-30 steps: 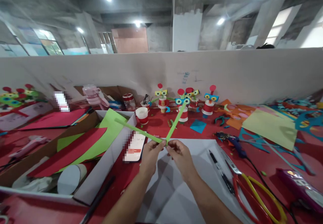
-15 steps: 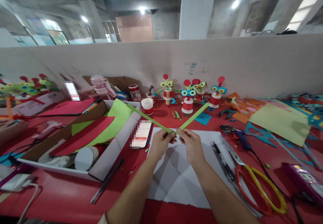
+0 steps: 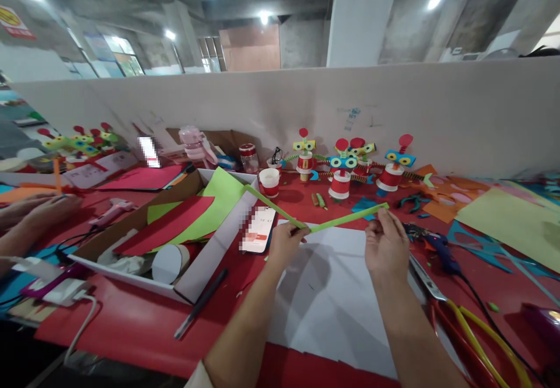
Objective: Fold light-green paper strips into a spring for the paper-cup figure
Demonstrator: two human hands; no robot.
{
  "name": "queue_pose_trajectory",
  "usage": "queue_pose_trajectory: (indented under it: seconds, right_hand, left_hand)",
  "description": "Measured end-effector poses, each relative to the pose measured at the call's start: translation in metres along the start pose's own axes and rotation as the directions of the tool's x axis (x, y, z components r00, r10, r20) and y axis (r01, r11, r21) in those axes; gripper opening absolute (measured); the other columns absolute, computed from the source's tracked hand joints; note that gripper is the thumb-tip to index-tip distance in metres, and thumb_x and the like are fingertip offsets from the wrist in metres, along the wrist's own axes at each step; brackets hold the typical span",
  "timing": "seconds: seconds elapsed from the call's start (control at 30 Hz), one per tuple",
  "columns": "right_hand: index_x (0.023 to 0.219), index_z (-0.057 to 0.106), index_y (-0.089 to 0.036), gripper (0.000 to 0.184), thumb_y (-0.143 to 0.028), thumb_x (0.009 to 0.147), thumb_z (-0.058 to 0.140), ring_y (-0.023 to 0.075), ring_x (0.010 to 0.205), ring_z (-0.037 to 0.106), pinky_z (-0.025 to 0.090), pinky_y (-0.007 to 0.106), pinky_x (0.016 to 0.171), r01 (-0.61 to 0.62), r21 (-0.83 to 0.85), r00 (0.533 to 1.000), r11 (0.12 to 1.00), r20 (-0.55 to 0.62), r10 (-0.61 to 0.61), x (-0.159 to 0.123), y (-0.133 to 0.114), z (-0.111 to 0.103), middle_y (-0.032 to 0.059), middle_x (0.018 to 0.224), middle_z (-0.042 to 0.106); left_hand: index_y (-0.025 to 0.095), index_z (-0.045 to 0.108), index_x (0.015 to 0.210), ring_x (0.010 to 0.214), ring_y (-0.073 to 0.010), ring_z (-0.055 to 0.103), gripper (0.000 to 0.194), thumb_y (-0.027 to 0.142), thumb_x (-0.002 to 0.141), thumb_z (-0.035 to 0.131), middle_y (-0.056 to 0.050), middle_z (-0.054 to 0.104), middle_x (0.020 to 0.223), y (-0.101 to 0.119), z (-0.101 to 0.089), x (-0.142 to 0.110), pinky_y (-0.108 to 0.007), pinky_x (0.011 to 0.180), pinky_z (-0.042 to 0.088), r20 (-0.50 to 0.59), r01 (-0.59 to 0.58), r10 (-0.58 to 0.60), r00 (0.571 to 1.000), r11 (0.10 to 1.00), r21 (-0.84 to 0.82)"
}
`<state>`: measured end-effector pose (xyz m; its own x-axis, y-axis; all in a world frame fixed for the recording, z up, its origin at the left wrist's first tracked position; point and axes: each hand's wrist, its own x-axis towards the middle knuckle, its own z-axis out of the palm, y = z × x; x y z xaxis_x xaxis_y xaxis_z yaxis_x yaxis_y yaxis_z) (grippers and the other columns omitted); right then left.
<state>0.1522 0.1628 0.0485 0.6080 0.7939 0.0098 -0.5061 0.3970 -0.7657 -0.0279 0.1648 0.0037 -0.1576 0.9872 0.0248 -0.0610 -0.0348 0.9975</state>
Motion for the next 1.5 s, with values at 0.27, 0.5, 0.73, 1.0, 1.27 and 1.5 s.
queue_pose_trajectory:
  seconds: [0.27, 0.5, 0.73, 1.0, 1.27, 1.5]
  right_hand:
    - [0.101, 0.062, -0.022, 0.037, -0.036, 0.069, 0.073, 0.0132, 0.064, 0.059, 0.047, 0.025, 0.057, 0.035, -0.502, 0.843, 0.864, 0.479, 0.245, -0.042, 0.034, -0.001, -0.0019, 0.078, 0.063]
    - [0.09, 0.063, -0.021, 0.015, -0.033, 0.082, 0.061, 0.0153, 0.068, 0.061, 0.05, 0.028, 0.067, 0.199, -0.521, 0.778, 0.83, 0.599, 0.19, -0.059, 0.04, -0.001, 0.0, 0.077, 0.068]
    - [0.086, 0.063, -0.02, 0.009, -0.027, 0.08, 0.061, 0.0143, 0.061, 0.062, 0.051, 0.027, 0.06, 0.105, -0.455, 0.779, 0.884, 0.591, 0.212, -0.056, 0.039, 0.0, -0.0015, 0.067, 0.066]
    - [0.082, 0.063, -0.021, 0.01, -0.027, 0.075, 0.065, 0.0129, 0.058, 0.061, 0.049, 0.025, 0.056, -0.022, -0.363, 0.805, 0.932, 0.547, 0.232, -0.055, 0.041, 0.0, -0.0032, 0.063, 0.065]
    - [0.08, 0.065, -0.02, 0.01, -0.028, 0.074, 0.066, 0.0128, 0.057, 0.06, 0.048, 0.026, 0.056, -0.05, -0.35, 0.814, 0.936, 0.529, 0.241, -0.053, 0.037, 0.002, -0.0029, 0.063, 0.063]
    - [0.085, 0.064, -0.02, 0.014, -0.031, 0.077, 0.065, 0.0134, 0.059, 0.061, 0.049, 0.026, 0.057, -0.001, -0.359, 0.808, 0.933, 0.549, 0.212, -0.057, 0.037, 0.001, -0.0015, 0.066, 0.065]
  left_hand:
    - [0.017, 0.065, 0.054, 0.048, -0.0078, 0.04, 0.024, 0.036, 0.053, 0.081, 0.002, 0.054, 0.05, 0.002, 0.013, -0.011, -0.024, 0.05, 0.031, -0.046, 0.127, -0.146, 0.988, 0.95, -0.285]
    - [0.014, 0.064, 0.056, 0.054, -0.0092, 0.048, 0.027, 0.029, 0.047, 0.085, 0.001, 0.057, 0.055, 0.017, 0.021, -0.025, -0.024, 0.056, 0.038, 0.118, 0.249, -0.22, 0.968, 0.816, -0.521]
    - [0.014, 0.059, 0.051, 0.05, -0.0078, 0.044, 0.025, 0.025, 0.052, 0.082, 0.003, 0.052, 0.051, 0.015, 0.019, -0.024, -0.024, 0.053, 0.037, 0.154, 0.227, -0.17, 0.973, 0.815, -0.533]
    - [0.014, 0.059, 0.05, 0.049, -0.0077, 0.046, 0.028, 0.024, 0.049, 0.085, 0.003, 0.054, 0.05, 0.017, 0.027, -0.028, -0.023, 0.05, 0.035, 0.119, 0.186, -0.144, 0.982, 0.803, -0.566]
    - [0.013, 0.065, 0.057, 0.056, -0.0096, 0.048, 0.021, 0.026, 0.06, 0.081, 0.001, 0.058, 0.055, 0.009, 0.024, -0.029, -0.025, 0.058, 0.038, 0.052, 0.079, -0.061, 0.997, 0.881, -0.466]
    - [0.014, 0.062, 0.052, 0.054, -0.0095, 0.048, 0.024, 0.026, 0.057, 0.081, 0.002, 0.055, 0.052, 0.017, 0.023, -0.032, -0.025, 0.055, 0.037, 0.044, 0.102, -0.093, 0.995, 0.864, -0.492]
